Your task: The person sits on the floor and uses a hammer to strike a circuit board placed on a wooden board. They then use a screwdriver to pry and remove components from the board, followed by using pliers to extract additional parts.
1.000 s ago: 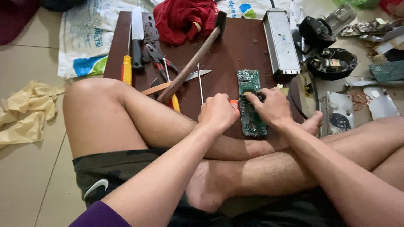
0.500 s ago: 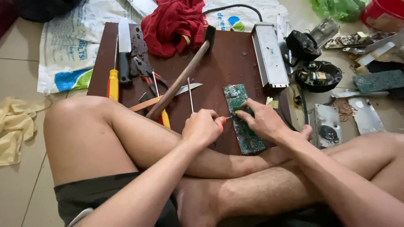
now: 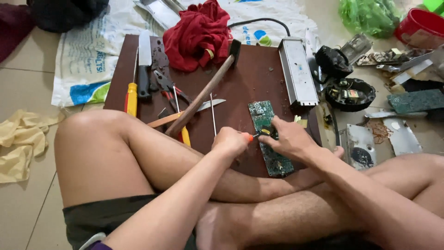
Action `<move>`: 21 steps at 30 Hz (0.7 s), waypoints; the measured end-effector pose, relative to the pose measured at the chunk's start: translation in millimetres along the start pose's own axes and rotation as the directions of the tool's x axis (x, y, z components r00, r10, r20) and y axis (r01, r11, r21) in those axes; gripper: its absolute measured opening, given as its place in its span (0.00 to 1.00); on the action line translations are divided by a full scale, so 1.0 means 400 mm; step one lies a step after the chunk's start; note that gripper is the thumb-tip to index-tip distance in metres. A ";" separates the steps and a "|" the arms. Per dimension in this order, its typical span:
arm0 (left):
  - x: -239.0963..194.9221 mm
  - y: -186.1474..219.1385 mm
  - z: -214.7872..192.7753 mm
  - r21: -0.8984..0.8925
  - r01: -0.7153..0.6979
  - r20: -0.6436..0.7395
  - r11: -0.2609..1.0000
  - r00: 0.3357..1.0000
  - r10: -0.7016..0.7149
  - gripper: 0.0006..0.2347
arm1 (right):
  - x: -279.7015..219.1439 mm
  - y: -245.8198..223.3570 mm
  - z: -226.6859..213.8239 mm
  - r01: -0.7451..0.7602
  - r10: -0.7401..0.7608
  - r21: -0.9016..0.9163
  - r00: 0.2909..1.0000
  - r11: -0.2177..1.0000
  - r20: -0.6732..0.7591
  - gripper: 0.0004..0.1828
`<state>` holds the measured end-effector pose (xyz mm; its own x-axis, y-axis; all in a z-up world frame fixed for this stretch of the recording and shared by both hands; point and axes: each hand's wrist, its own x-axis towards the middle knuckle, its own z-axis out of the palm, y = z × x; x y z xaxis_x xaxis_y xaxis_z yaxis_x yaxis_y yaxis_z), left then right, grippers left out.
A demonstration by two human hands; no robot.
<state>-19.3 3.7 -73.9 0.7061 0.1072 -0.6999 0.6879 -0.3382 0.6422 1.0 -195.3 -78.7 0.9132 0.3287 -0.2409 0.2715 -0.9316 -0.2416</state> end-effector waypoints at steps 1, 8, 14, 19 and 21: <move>-0.028 0.011 -0.015 0.148 -0.083 0.008 0.986 0.997 0.082 0.14 | 0.006 -0.002 0.006 -0.068 0.068 -0.019 0.998 0.998 0.013 0.29; -0.118 0.036 -0.030 0.435 -0.280 0.042 0.856 0.956 0.291 0.16 | 0.034 -0.016 0.008 -0.227 0.231 -0.065 0.971 0.972 0.060 0.32; -0.124 0.054 -0.039 0.454 -0.265 0.047 0.850 0.961 0.274 0.16 | 0.083 -0.027 -0.005 -0.264 0.266 -0.030 0.954 0.964 0.140 0.39; -0.121 0.025 -0.039 0.431 -0.282 0.042 0.857 0.955 0.294 0.16 | 0.058 -0.058 -0.040 -0.277 0.272 0.018 0.953 0.961 0.131 0.37; -0.126 0.008 -0.042 0.438 -0.293 0.054 0.850 0.952 0.300 0.16 | 0.034 -0.063 -0.045 -0.291 0.282 0.065 0.952 0.954 0.122 0.37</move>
<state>-50.0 12.9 -31.3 0.8698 -0.0501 -0.4908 0.3046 -0.7281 0.6141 12.2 -170.1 -59.0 0.9084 0.0689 -0.4124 -0.0267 -0.9747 -0.2217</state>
